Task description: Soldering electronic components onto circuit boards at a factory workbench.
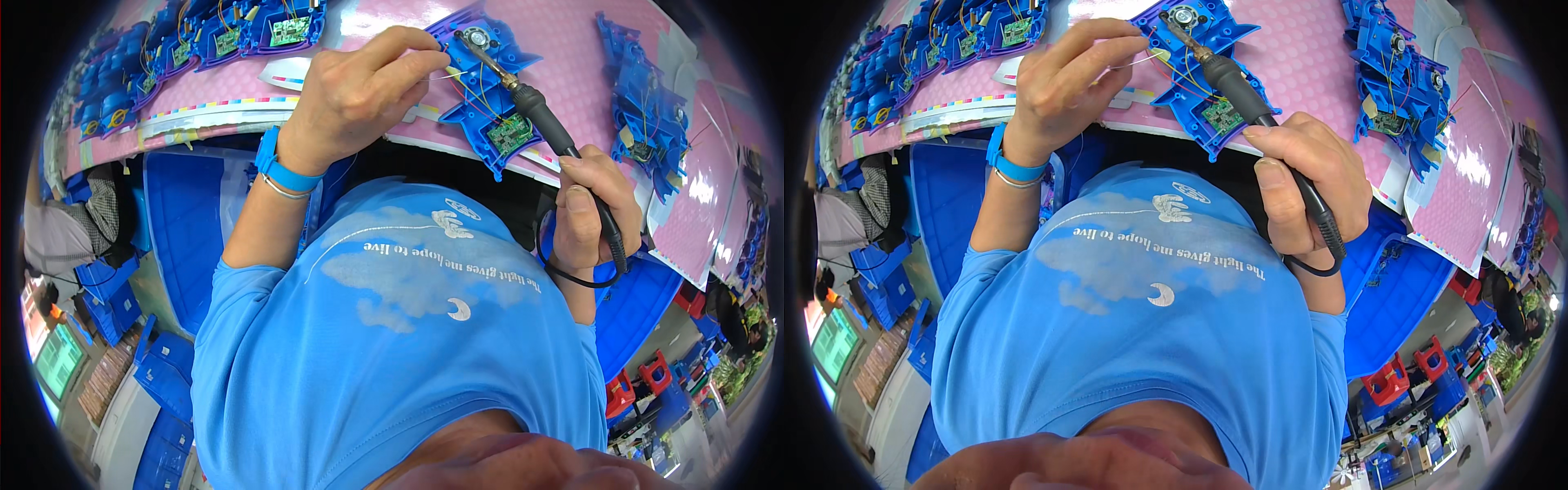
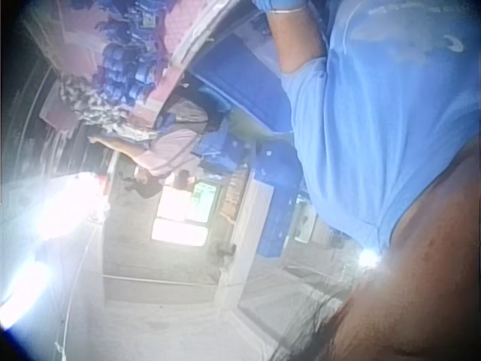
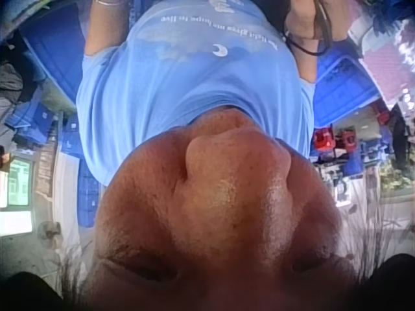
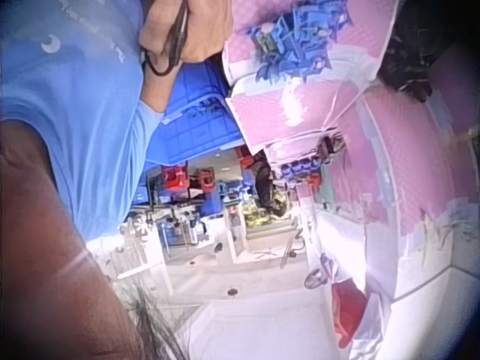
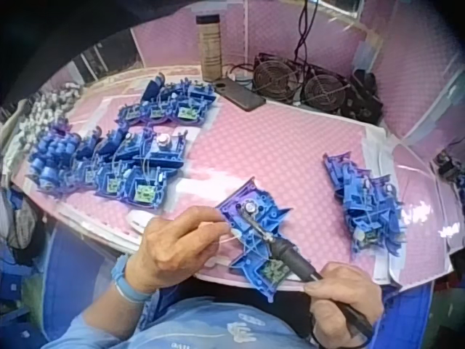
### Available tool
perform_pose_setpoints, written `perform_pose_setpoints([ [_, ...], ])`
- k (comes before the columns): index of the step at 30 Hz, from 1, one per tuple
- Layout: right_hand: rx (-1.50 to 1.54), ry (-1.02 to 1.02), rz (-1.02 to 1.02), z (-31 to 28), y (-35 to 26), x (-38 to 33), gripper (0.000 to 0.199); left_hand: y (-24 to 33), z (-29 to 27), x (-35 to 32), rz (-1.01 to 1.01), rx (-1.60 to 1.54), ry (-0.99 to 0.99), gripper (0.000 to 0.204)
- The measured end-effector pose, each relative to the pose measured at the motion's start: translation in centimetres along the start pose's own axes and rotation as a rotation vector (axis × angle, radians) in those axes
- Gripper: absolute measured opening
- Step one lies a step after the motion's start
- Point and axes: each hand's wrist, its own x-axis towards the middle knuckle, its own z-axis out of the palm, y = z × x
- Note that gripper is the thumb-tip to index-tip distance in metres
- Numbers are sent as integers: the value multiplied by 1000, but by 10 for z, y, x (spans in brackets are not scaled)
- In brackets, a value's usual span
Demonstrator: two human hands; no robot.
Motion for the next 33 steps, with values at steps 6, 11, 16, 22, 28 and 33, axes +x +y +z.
perform_pose_setpoints([
  [6, -18, 11, 4, -5, -2, -3, 21, 6, -4, 6, -3, -168, 39, 26],
  [11, -26, 29, -10, -5, -2, -5, 20, 9, -2, 13, 75, -54, -120, 25],
  [16, -36, 22, -5, -10, -4, -8, 20, 10, 0, 15, 93, -11, -154, 19],
  [22, -34, 27, -2, -8, -1, -7, 20, 4, 10, 12, 192, 35, -19, 23],
  [28, -12, 9, 22, -7, 0, -4, 22, 2, 15, 13, 212, 59, -9, 26],
  [33, 0, -3, 17, -5, 4, -2, 22, 2, 15, 13, 194, 48, -29, 26],
])
